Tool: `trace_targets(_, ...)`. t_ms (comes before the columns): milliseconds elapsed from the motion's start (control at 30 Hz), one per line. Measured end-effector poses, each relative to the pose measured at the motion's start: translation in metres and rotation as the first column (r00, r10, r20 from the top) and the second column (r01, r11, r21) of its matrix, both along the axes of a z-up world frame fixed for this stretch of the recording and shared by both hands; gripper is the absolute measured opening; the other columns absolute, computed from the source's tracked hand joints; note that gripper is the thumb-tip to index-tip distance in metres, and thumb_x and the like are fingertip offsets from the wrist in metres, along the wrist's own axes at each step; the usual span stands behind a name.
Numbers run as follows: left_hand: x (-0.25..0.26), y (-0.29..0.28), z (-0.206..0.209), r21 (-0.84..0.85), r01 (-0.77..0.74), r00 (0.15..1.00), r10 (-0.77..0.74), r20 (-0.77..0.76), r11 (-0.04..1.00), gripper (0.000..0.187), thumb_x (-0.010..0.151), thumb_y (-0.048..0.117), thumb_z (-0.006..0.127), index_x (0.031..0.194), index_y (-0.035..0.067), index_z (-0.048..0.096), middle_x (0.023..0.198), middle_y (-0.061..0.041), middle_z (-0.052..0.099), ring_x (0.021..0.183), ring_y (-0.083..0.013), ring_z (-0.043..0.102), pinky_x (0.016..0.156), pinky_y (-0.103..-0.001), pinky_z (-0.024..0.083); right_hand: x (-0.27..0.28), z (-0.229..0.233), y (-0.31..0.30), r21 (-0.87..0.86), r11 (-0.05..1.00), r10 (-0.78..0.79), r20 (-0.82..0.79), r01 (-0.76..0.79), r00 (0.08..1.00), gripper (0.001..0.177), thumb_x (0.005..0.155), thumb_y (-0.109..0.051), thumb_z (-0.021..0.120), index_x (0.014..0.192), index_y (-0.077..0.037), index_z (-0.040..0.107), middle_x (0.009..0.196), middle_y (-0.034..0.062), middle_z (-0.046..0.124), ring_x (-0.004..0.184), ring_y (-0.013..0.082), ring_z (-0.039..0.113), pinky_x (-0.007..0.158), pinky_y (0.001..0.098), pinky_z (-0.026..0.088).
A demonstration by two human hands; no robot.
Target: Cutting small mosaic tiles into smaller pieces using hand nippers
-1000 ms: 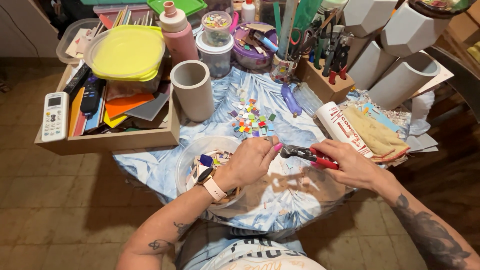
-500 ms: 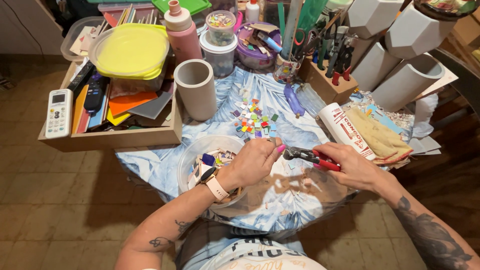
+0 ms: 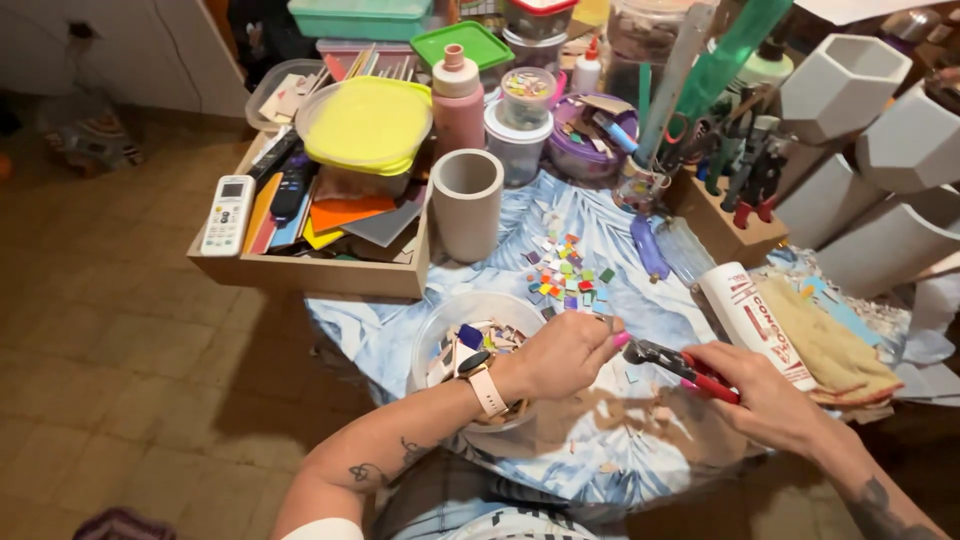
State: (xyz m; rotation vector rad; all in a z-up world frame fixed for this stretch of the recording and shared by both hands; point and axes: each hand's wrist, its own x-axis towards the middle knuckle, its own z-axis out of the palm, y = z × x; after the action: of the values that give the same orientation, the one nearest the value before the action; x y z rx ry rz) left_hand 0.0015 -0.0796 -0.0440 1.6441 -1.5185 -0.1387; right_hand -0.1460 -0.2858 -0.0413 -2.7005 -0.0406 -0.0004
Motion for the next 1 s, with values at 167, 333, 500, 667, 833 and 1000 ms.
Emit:
trace_targets(167, -0.003, 0.004, 0.007, -0.023, 0.042, 0.999, -0.043, -0.011, 0.999, 0.043, 0.091, 0.024, 0.028, 0.055, 0.003, 0.035, 0.044, -0.009, 0.039, 0.038, -0.0236, 0.040, 0.048, -0.037, 0.035, -0.002, -0.004, -0.004, 0.017, 0.999, -0.035, -0.051, 0.036, 0.998, 0.038, 0.069, -0.022, 0.053, 0.106, -0.014, 0.053, 0.109, 0.0028, 0.059, 0.094, 0.0199, 0.058, 0.081, 0.0327, 0.042)
trace_targets(333, -0.004, 0.004, 0.008, -0.030, 0.063, 0.998, -0.063, 0.005, 0.998, 0.044, 0.091, 0.023, 0.029, 0.052, 0.003, 0.034, 0.046, -0.010, 0.040, 0.039, -0.0244, 0.041, 0.051, -0.037, 0.035, -0.003, -0.009, -0.006, -0.001, 0.999, -0.051, -0.092, 0.051, 0.994, 0.043, 0.065, -0.021, 0.052, 0.108, -0.014, 0.052, 0.110, 0.0036, 0.058, 0.095, 0.0210, 0.057, 0.082, 0.0348, 0.043)
trace_targets(500, -0.006, 0.005, 0.012, -0.022, 0.113, 0.991, -0.115, -0.075, 0.993, 0.042, 0.091, 0.019, 0.030, 0.053, 0.003, 0.034, 0.055, -0.006, 0.041, 0.039, -0.0195, 0.037, 0.049, -0.035, 0.034, -0.005, -0.004, 0.000, 0.028, 0.993, -0.112, -0.076, 0.115, 0.991, 0.028, 0.066, -0.023, 0.051, 0.092, -0.018, 0.057, 0.086, -0.0008, 0.067, 0.071, 0.0163, 0.061, 0.063, 0.0293, 0.044)
trace_targets(667, -0.004, 0.007, 0.028, 0.059, 0.069, 0.992, -0.062, -0.112, 0.996, 0.046, 0.091, 0.029, 0.024, 0.050, 0.007, 0.032, 0.047, -0.005, 0.036, 0.039, -0.0151, 0.035, 0.044, -0.028, 0.036, -0.007, -0.012, 0.000, 0.082, 0.989, -0.124, -0.028, 0.126, 0.992, 0.040, 0.067, -0.036, 0.050, 0.101, -0.015, 0.055, 0.098, 0.0014, 0.064, 0.081, 0.0171, 0.061, 0.072, 0.0309, 0.045)
trace_targets(833, 0.011, 0.016, 0.046, 0.125, -0.121, 0.954, 0.150, -0.258, 0.985, 0.055, 0.092, 0.033, 0.017, 0.049, 0.008, 0.042, 0.038, 0.002, 0.034, 0.028, -0.0091, 0.035, 0.037, -0.021, 0.042, -0.013, -0.025, 0.010, 0.257, 0.934, -0.271, 0.062, 0.247, 0.961, 0.038, 0.071, -0.027, 0.050, 0.106, -0.013, 0.056, 0.080, 0.0033, 0.066, 0.067, 0.0153, 0.060, 0.065, 0.0285, 0.045)
trace_targets(1000, 0.035, 0.014, 0.027, -0.104, -0.338, 0.934, 0.320, -0.159, 0.935, 0.029, 0.090, 0.021, 0.031, 0.073, 0.003, 0.047, 0.067, -0.008, 0.058, 0.061, -0.0262, 0.058, 0.058, -0.037, 0.040, -0.011, -0.056, 0.010, 0.625, 0.707, -0.498, 0.108, 0.331, 0.860, 0.032, 0.071, -0.014, 0.056, 0.100, -0.002, 0.058, 0.088, 0.0069, 0.061, 0.078, 0.0156, 0.054, 0.071, 0.0265, 0.043)
